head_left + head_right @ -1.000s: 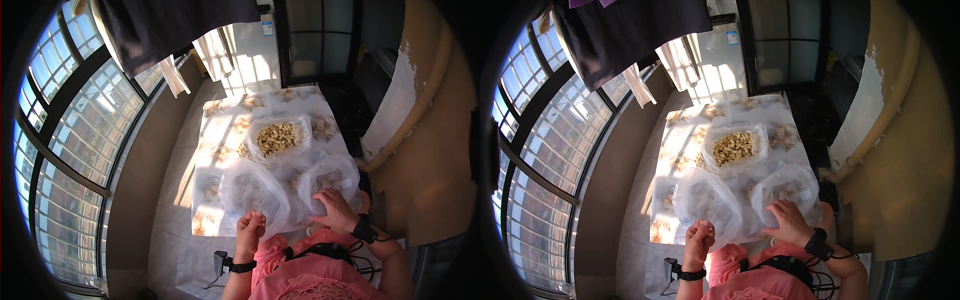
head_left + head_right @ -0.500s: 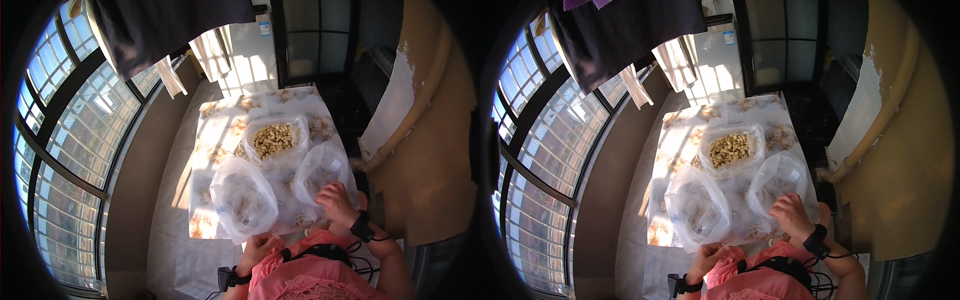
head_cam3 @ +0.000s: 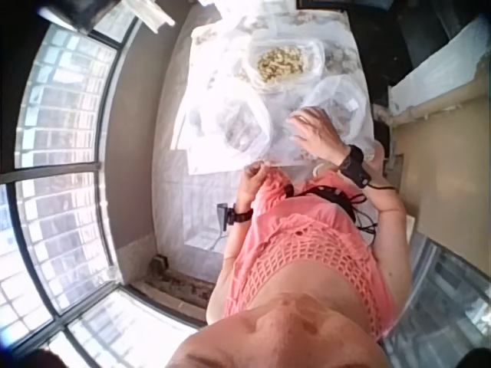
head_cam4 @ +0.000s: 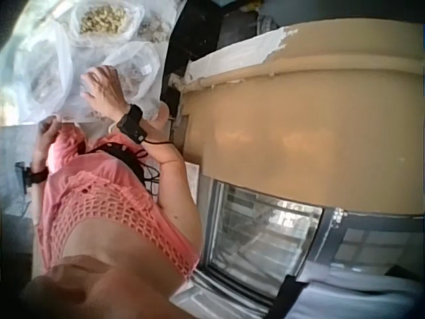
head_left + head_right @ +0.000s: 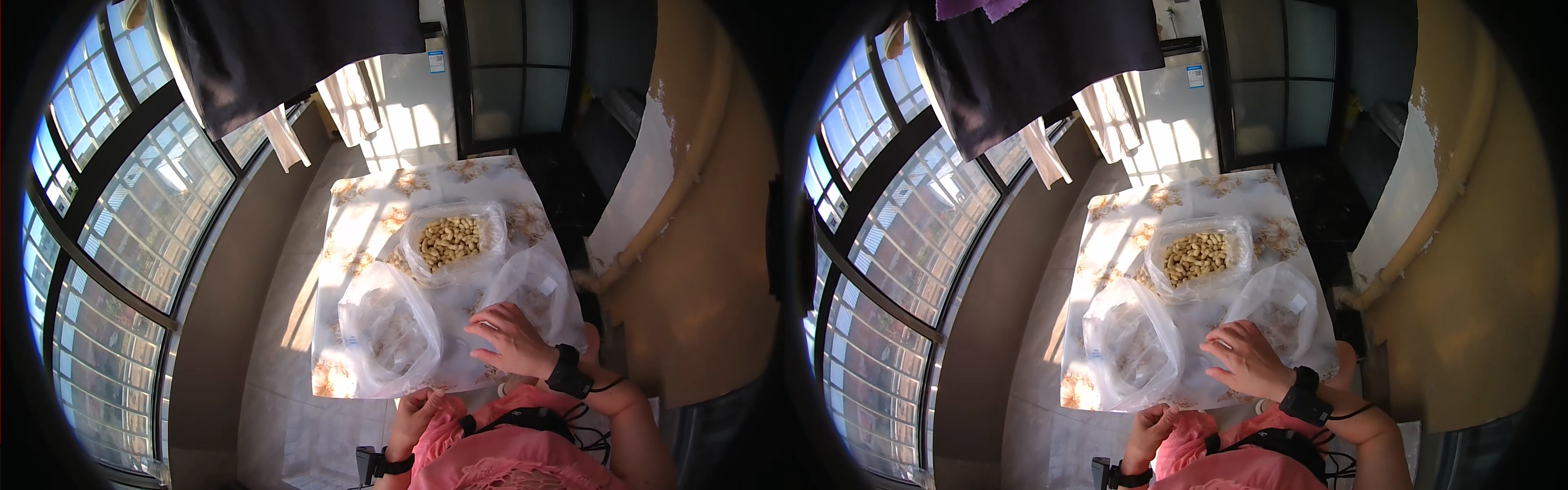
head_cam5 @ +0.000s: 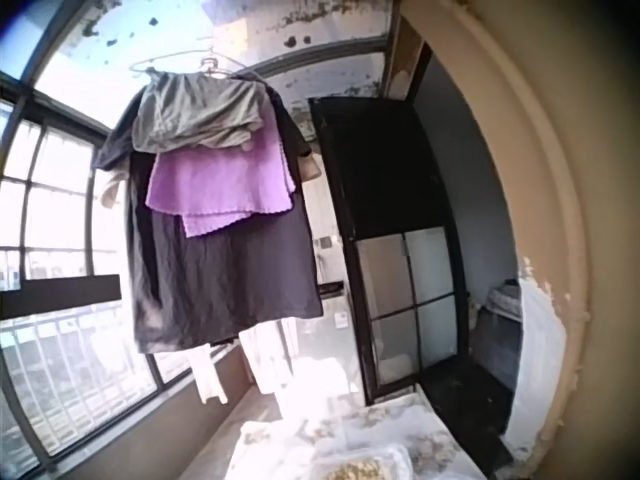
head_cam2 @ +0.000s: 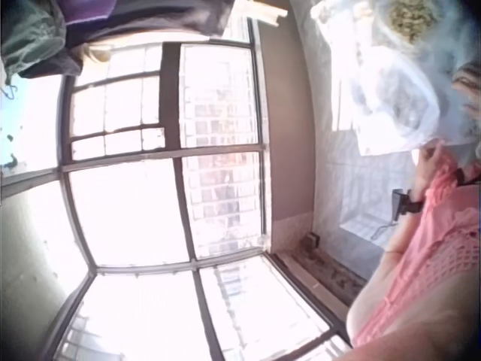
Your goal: Sorting peanuts from one large bag into smaller individual bags on a table.
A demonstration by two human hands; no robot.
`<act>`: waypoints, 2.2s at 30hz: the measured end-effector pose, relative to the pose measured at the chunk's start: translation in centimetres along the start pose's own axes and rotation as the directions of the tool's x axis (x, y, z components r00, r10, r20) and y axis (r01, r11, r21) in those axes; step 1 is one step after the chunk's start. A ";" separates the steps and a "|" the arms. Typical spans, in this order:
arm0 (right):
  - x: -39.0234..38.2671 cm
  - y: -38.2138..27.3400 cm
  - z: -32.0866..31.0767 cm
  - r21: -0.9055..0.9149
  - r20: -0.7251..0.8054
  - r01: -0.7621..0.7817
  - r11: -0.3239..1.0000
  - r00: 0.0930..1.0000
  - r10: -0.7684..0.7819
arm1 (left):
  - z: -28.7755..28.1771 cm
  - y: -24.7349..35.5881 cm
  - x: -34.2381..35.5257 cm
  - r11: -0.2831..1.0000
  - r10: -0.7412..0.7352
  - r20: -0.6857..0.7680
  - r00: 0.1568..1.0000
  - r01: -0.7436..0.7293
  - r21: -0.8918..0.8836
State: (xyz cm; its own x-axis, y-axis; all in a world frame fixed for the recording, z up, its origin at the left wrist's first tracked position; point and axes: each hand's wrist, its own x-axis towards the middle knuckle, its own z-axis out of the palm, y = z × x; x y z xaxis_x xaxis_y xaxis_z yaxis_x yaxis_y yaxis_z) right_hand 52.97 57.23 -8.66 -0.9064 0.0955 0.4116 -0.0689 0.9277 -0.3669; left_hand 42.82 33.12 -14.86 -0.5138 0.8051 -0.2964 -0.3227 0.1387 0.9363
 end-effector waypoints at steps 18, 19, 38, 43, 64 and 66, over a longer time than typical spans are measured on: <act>-3.8 1.5 -0.1 -0.042 -0.009 -0.195 0.980 0.981 0.195 | -0.1 -0.8 0.5 0.982 -0.052 0.040 0.998 0.059 -0.177; -4.0 1.6 0.0 -0.041 0.000 -0.238 0.970 0.971 0.239 | -0.2 -0.8 0.5 0.983 -0.067 0.023 0.997 0.070 -0.172; -4.7 3.0 -0.5 -0.063 0.021 -0.270 0.961 0.962 0.272 | -1.7 -2.2 0.0 0.960 -0.101 0.073 0.992 0.116 -0.256; -5.2 2.9 -0.7 0.009 0.023 -0.353 0.936 0.936 0.353 | -1.7 -2.5 0.2 0.964 -0.071 0.071 0.995 0.087 -0.252; -4.0 10.4 -2.1 -0.075 -0.237 -0.428 0.901 0.885 0.401 | -2.4 -3.2 -0.3 0.956 -0.076 -0.044 0.996 0.060 -0.288; -3.2 9.9 -1.8 -0.032 -0.272 -0.433 0.901 0.871 0.409 | -2.3 -3.3 -0.3 0.953 -0.081 -0.052 0.995 0.062 -0.298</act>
State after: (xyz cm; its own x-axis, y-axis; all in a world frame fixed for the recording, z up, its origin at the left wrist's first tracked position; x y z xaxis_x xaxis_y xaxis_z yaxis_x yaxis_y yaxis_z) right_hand 55.98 66.76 -12.08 -0.7040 0.5609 0.4355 0.3436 0.8058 -0.4824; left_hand 42.20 31.06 -18.24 -0.5270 0.7599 -0.3807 -0.5760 0.0100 0.8174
